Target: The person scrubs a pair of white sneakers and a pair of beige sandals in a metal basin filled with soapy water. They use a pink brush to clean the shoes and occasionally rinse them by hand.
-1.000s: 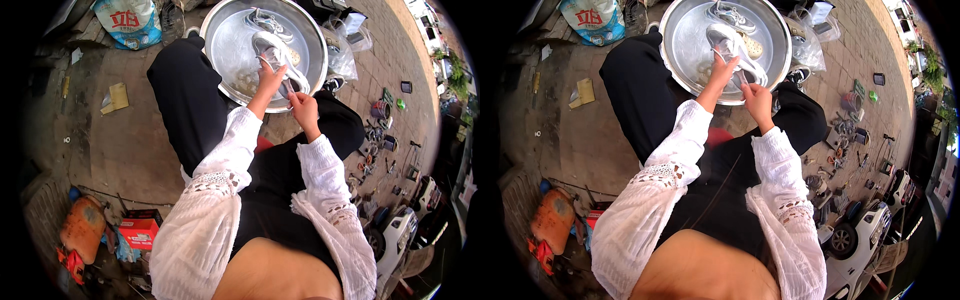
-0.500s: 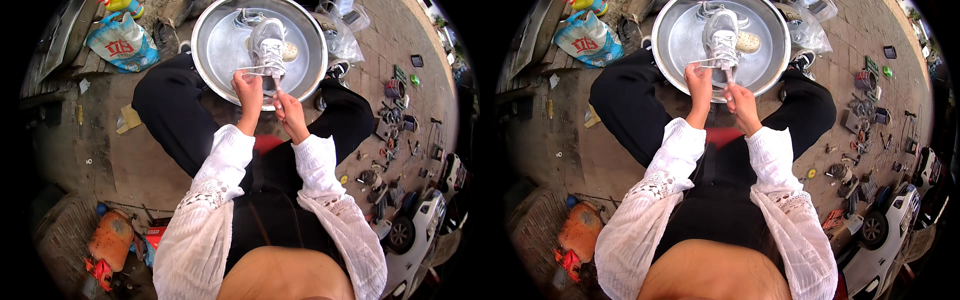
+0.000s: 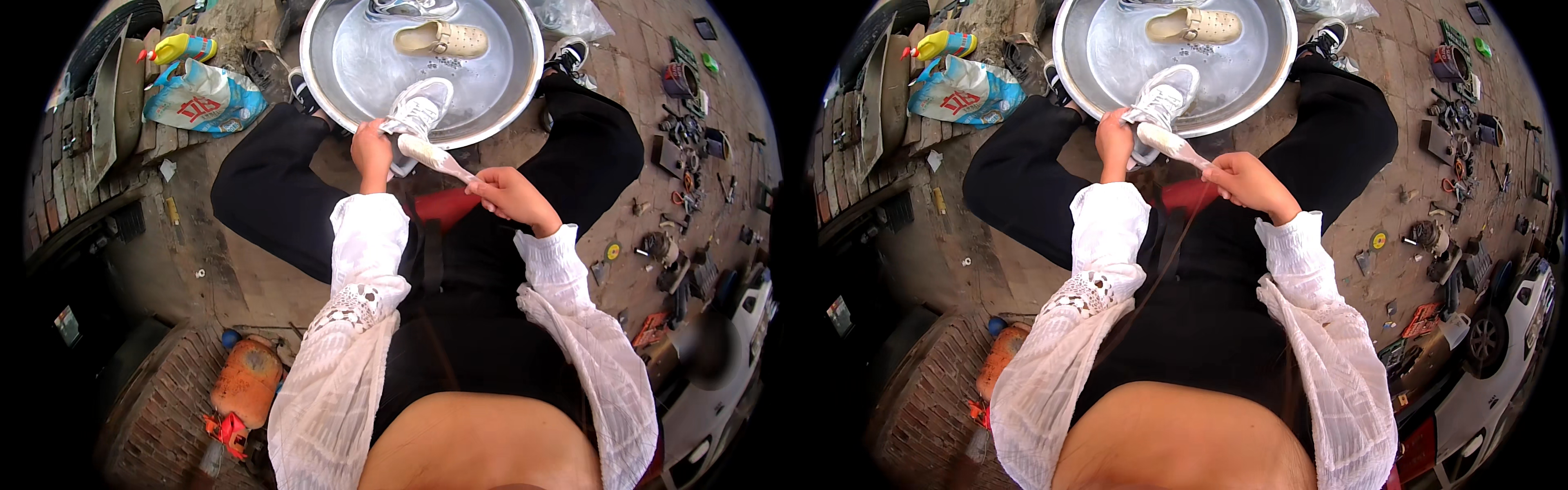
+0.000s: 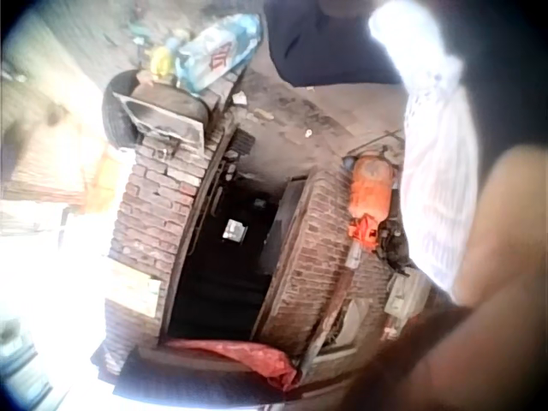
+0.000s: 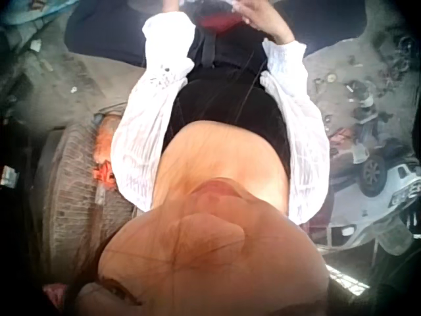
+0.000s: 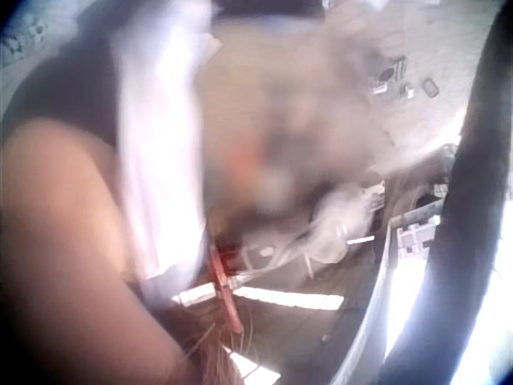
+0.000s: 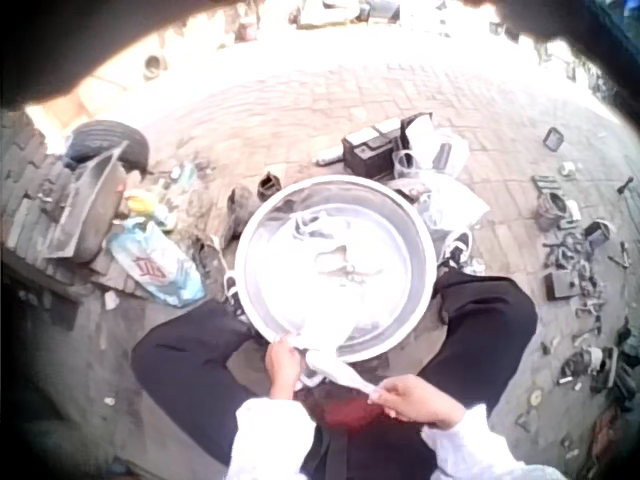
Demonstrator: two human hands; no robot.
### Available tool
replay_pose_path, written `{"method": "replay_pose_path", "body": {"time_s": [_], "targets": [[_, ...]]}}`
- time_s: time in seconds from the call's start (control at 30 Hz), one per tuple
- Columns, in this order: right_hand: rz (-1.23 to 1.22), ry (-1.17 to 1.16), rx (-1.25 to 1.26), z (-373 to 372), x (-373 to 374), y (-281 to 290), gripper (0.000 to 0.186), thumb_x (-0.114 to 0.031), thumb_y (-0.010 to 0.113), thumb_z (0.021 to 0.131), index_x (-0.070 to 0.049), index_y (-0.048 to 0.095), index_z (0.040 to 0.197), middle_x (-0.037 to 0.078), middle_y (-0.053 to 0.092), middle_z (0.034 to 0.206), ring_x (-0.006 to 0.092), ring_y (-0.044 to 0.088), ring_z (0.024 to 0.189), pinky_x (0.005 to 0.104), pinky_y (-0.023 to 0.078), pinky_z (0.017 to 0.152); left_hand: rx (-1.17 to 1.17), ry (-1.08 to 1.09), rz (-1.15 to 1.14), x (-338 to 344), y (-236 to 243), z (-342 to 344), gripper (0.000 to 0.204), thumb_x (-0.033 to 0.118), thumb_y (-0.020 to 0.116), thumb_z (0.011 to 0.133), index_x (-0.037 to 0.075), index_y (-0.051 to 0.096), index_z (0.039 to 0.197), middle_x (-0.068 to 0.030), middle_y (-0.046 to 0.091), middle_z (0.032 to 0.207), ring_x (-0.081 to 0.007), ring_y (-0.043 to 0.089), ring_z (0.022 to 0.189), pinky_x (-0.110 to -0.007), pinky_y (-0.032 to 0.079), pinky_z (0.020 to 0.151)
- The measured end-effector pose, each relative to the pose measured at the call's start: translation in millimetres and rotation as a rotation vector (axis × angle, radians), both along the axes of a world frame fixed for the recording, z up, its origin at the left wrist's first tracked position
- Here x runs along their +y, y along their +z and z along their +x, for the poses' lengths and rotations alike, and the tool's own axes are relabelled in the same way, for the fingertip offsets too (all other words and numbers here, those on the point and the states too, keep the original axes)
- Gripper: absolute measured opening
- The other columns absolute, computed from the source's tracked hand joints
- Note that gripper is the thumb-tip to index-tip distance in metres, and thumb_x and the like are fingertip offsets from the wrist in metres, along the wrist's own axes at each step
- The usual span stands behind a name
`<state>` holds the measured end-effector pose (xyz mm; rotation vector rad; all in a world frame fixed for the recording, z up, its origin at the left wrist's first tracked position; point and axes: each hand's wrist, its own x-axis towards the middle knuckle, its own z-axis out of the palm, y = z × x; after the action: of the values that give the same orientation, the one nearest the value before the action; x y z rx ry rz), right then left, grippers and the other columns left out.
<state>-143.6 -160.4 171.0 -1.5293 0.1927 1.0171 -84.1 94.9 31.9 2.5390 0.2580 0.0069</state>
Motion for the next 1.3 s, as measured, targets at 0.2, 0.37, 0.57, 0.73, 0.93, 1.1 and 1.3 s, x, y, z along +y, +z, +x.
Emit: {"method": "replay_pose_path", "body": {"time_s": [0.2,0.37,0.57,0.73,0.93,1.1,1.3], "targets": [[0.022,-0.349,-0.226,40,-11,-10,0.02,-0.019,0.053,0.093,-0.001,0.058,0.084,-0.002,0.052,0.059,0.0034,0.044,0.045,0.02,0.035,0.042,0.147,-0.023,0.05,18,-13,-9,0.029,0.008,0.064,0.074,0.013,0.066,0.103,-0.0128,0.06,0.095,-0.0325,0.058,0.091,-0.041,0.047,0.078],[-0.141,-0.616,-0.297,76,57,-106,0.024,-0.022,0.062,0.085,0.002,0.058,0.088,0.008,0.061,0.069,0.0164,0.055,0.056,0.0294,0.046,0.054,0.127,-0.072,-0.046,18,-18,-13,0.035,0.008,0.064,0.075,0.011,0.062,0.11,-0.0166,0.059,0.099,-0.0342,0.057,0.093,-0.041,0.046,0.08],[-0.196,-0.425,-0.558,60,105,-157,0.045,-0.032,0.078,0.069,0.0,0.06,0.095,0.015,0.06,0.086,0.0296,0.06,0.079,0.0357,0.048,0.074,0.132,-0.126,0.022,14,-4,-20,0.047,0.0,0.061,0.073,0.006,0.055,0.119,-0.0151,0.058,0.103,-0.0315,0.057,0.096,-0.039,0.045,0.084],[-0.296,-0.211,-0.626,54,109,-163,0.036,-0.024,0.074,0.066,-0.004,0.062,0.093,0.015,0.056,0.092,0.0317,0.059,0.086,0.0375,0.047,0.077,-0.119,0.047,0.025,-4,4,-28,0.045,0.0,0.06,0.077,0.001,0.05,0.12,-0.0195,0.05,0.114,-0.0323,0.057,0.093,-0.037,0.046,0.083],[-0.233,-0.255,-0.599,54,102,-169,0.029,-0.017,0.069,0.065,-0.002,0.065,0.09,0.018,0.059,0.087,0.0341,0.059,0.086,0.0392,0.047,0.077,0.194,0.37,-0.785,-32,20,-45,0.021,0.018,0.051,0.093,0.001,0.056,0.104,-0.0142,0.057,0.106,-0.0181,0.056,0.098,-0.032,0.045,0.088],[-0.152,-0.175,-0.608,44,100,-165,0.033,-0.017,0.069,0.063,-0.003,0.067,0.093,0.019,0.06,0.089,0.0358,0.058,0.087,0.0403,0.046,0.077,0.497,0.829,-1.667,-35,14,-25,0.032,0.027,0.045,0.097,-0.001,0.056,0.109,-0.0127,0.058,0.108,-0.0188,0.056,0.103,-0.034,0.043,0.093],[0.148,-0.317,-0.078,50,98,-136,0.019,-0.014,0.067,0.08,-0.002,0.065,0.095,-0.002,0.057,0.068,0.0055,0.05,0.056,0.0228,0.04,0.049,0.295,0.684,-1.331,-36,-40,-52,0.022,0.003,0.054,0.088,0.003,0.057,0.109,-0.0058,0.062,0.101,-0.0169,0.062,0.087,-0.03,0.049,0.074]]}}
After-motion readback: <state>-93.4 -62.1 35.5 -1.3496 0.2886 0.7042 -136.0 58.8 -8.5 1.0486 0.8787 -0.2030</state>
